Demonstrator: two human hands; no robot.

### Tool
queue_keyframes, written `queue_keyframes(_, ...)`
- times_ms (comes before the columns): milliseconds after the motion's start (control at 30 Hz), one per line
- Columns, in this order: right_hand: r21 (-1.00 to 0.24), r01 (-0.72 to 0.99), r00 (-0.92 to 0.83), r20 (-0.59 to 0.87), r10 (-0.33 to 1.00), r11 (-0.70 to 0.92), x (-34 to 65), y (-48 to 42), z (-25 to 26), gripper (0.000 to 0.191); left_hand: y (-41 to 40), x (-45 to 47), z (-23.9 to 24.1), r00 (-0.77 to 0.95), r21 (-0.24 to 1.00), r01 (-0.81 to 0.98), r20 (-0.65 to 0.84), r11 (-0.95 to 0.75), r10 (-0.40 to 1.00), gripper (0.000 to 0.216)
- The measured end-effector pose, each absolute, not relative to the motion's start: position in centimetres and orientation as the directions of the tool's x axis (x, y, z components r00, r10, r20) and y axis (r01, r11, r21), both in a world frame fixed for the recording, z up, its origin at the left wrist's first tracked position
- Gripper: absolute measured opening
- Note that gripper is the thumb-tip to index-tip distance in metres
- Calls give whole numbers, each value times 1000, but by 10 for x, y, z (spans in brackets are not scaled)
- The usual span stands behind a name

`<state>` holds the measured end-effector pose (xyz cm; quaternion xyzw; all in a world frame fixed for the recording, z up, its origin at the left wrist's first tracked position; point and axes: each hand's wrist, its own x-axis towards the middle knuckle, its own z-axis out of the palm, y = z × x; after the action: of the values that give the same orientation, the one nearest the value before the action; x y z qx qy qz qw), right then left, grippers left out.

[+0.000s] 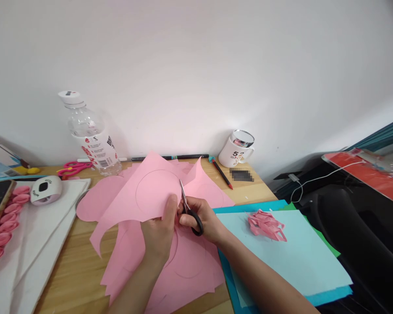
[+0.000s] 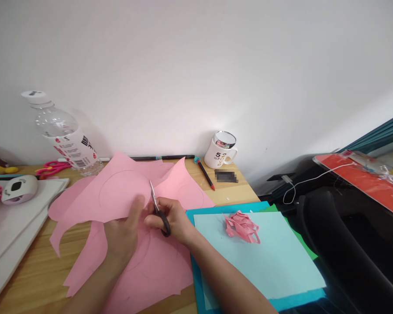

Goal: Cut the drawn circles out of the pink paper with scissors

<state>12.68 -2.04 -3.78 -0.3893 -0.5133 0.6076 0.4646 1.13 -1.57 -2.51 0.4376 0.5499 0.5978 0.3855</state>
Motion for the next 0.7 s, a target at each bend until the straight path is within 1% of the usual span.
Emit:
queue_keyframes(100, -987, -157, -263, 7, 965, -36, 127, -21, -37, 37, -16, 11, -26, -305, 995, 21, 102, -101, 947, 24)
queue_keyframes(333, -988, -147, -266, -12, 964, -53, 127, -21, -38, 36, -15, 12, -27, -337, 991, 2, 130, -137, 932, 20)
queue_keyframes(533, -988, -143, -267, -22, 964, -62, 127, -21, -39, 33, -15, 10, -26, -350, 997, 7, 69, -71, 934, 27)
queue_keyframes(700, -986, -152, -273, -26, 962, -70, 128, -21, -40, 28, -15, 10, -26, -350, 996, -8, 79, -87, 933, 24)
